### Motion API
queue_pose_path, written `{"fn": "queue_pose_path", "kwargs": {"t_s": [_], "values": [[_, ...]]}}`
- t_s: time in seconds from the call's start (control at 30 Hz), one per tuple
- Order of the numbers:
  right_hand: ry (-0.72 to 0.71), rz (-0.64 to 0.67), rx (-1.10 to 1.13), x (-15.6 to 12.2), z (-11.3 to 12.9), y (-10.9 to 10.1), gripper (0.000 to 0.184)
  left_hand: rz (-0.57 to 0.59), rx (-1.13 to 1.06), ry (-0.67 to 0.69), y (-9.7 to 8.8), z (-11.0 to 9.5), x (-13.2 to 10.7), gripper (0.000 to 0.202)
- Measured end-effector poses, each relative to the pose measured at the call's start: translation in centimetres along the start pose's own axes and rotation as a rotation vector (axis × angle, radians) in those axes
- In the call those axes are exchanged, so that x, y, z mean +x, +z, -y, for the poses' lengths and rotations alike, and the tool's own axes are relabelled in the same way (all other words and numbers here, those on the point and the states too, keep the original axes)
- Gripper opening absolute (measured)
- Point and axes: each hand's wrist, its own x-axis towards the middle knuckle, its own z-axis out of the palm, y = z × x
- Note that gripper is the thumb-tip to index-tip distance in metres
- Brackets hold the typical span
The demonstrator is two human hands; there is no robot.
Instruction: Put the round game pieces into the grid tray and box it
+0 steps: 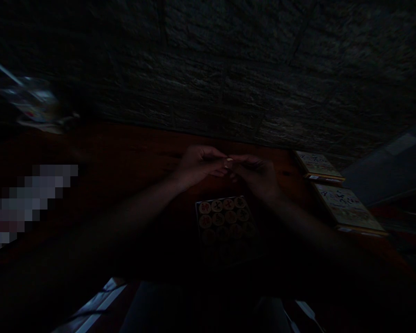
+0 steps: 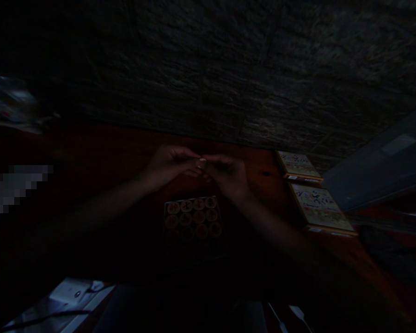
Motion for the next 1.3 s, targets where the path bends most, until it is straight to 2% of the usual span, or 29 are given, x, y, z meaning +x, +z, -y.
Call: {"fn": "queue_pose_path", "kwargs": {"t_s": [0.23,0.37,0.6,0.83,1.0,1.3], "values": [[0.017,-0.001,-0.004,0.02,0.2,-0.06,0.035,0.037,-0.002,0.044,0.03,0.25,-0.01,0.037],[0.026,-0.002,0.039,0.06,0.05,-0.09,0.033,0.024,0.034,0.078,0.1,0.41,0.04,0.033],[0.034,-0.027,0.018,0.02,0.01,0.03,0.031,-0.018,0.032,0.021,0.12,0.09,0.07,0.021],[-0.004,-0.027,-0.009,-0.1,0.17,0.12,0.027,0.025,0.034,0.051,0.12,-0.1,-0.12,0.025],[0.001,-0.017,-0.008,0.03,0.0,0.01,0.031,0.014,0.029,0.057,0.11,-0.04,-0.08,0.031],[-0.014,-0.006,0.006,0.02,-0.22,-0.13,0.028,0.033,0.036,0.068,0.04,-0.07,-0.16,0.029]]}}
